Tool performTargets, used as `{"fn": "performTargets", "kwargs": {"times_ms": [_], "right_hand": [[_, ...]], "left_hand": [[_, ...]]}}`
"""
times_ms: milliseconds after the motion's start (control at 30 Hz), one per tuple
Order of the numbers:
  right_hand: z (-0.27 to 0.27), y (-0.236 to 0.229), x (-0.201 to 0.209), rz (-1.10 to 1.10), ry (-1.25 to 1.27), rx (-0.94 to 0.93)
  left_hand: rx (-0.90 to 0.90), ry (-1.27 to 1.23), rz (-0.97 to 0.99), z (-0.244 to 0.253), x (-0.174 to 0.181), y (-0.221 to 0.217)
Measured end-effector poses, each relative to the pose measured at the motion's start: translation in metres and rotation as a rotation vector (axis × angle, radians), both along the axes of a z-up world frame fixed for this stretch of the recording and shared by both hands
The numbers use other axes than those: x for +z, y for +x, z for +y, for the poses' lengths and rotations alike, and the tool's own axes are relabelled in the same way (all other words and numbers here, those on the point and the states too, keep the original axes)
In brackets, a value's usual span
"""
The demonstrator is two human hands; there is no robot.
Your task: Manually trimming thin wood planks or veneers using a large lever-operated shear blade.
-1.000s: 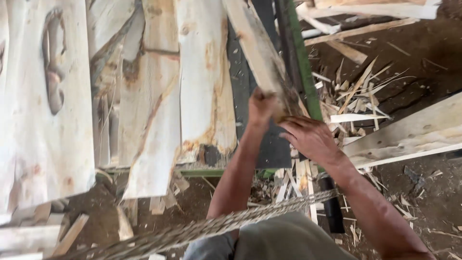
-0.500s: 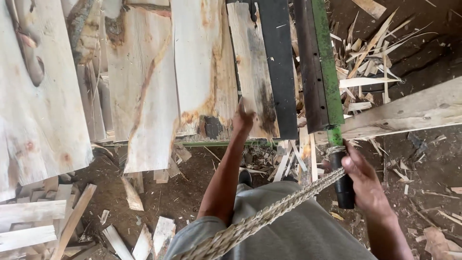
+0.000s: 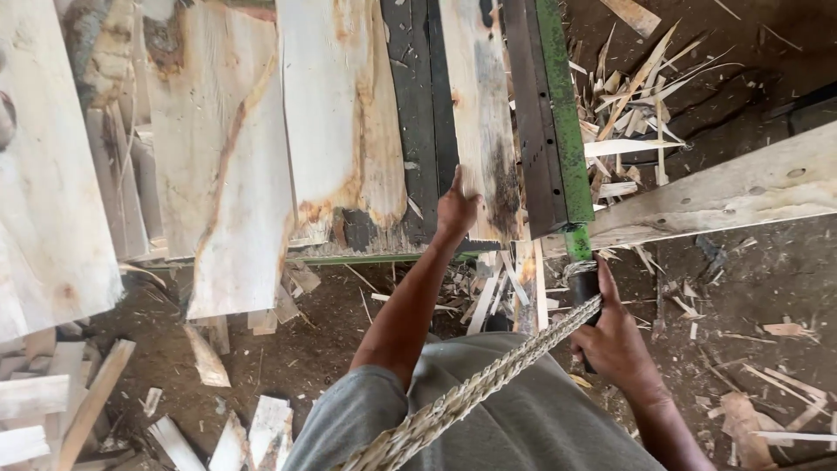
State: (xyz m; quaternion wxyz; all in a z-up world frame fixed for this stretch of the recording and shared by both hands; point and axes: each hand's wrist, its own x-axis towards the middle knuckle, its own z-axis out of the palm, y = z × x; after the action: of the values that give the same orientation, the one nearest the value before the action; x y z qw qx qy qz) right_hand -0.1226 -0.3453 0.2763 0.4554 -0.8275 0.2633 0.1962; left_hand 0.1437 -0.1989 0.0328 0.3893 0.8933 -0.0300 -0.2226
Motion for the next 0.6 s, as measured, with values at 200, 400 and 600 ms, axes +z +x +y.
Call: {"fn": "performTargets", "kwargs": {"times_ms": [200, 400, 600], "right_hand": [[-0.001, -0.001, -0.052, -0.026, -0.139, -0.030], [0.006, -0.004, -0.088, -0.090, -0.167, -0.029], [0.008, -0.003, -0.091, -0.132, -0.224, -0.028]], "left_hand": [[-0.114, 0.079, -0.175, -0.023, -0.075, 0.042], [-0.036, 0.004, -0.035, -0.036, -0.041, 0.058], [-0.046, 0.075, 0.018, -0.041, -0.015, 0.046]]}}
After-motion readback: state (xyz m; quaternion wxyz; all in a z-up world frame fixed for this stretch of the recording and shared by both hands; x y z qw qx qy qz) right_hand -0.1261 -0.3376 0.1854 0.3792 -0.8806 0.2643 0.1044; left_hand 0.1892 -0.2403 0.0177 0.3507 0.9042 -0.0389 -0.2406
